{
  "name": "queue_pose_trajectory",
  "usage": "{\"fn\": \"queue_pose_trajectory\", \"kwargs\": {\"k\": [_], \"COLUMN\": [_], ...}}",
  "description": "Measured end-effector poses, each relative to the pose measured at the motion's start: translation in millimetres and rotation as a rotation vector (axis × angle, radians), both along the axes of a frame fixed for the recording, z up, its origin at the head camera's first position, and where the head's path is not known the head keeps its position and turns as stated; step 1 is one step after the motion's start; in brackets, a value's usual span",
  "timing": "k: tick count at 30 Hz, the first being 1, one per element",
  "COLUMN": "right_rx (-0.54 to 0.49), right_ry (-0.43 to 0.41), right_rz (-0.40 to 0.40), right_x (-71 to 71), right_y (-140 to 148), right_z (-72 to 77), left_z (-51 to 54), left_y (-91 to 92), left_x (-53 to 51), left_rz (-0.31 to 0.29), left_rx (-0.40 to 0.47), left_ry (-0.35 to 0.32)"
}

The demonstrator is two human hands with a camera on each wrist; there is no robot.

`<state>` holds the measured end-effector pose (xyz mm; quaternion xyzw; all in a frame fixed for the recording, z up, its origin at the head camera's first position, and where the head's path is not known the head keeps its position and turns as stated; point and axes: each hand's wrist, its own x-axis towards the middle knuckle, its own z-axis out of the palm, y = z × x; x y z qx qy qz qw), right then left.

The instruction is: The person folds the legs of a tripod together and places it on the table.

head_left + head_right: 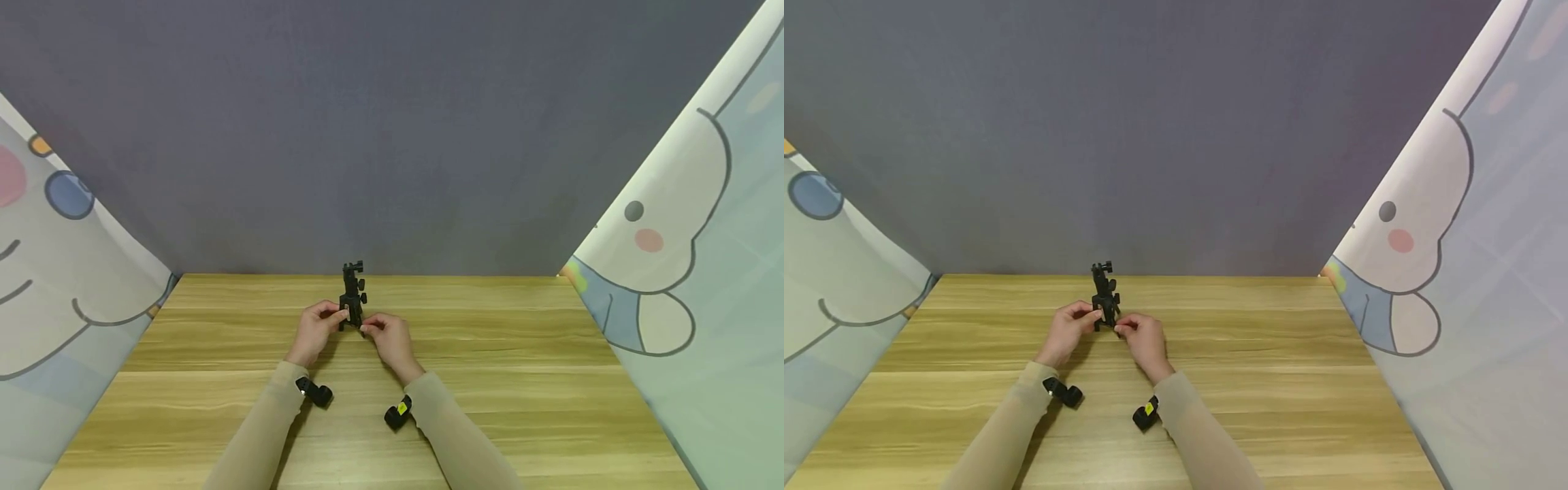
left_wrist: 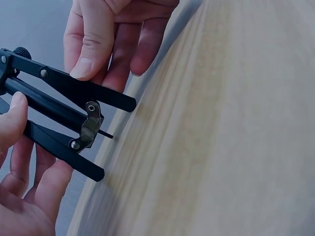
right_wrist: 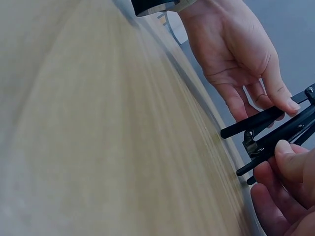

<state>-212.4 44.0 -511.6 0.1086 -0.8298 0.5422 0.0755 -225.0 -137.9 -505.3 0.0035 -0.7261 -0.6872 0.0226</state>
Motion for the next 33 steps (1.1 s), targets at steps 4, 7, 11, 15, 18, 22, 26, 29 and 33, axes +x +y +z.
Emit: {"fn": "queue_pose_trajectory", "kwargs": {"k": [4, 7, 11, 15, 18, 22, 26, 29, 33], "right_rx": [-0.006, -0.023, -0.047, -0.078, -0.125, -0.173, -0.195, -0.213, -0.219], "right_ry": [-0.005, -0.007, -0.02, -0.05, -0.078, -0.094, -0.106, -0.132, -0.165], "right_rz": [0.008, 0.023, 0.056, 0.066, 0.055, 0.012, -0.02, -0.023, -0.035], "right_x": [-1.1, -1.4, -2.0, -3.6, -5.4, -7.5, -7.5, -7.1, -6.9], "right_y": [0.2, 1.5, 3.6, 10.1, 18.8, 32.3, 41.2, 44.5, 47.3], "right_z": [-0.2, -0.2, -0.8, 0.3, 2.8, 6.6, 10.7, 12.7, 13.9], "left_z": [-0.3, -0.3, 1.8, 5.7, 10.2, 17.4, 19.9, 19.8, 19.7], "left_y": [-1.1, -1.7, -2.3, -1.0, 3.0, 14.2, 25.9, 31.9, 35.7], "left_x": [0.2, 0.6, 2.9, 6.4, 11.9, 23.2, 30.2, 31.3, 30.3], "left_rz": [-0.004, 0.001, 0.009, 0.001, 0.047, 0.163, 0.257, 0.292, 0.303], "left_rx": [0.008, 0.0, -0.018, -0.051, -0.127, -0.303, -0.445, -0.499, -0.531], "left_ry": [-0.001, -0.004, -0.005, 0.01, 0.048, 0.11, 0.124, 0.12, 0.133]}}
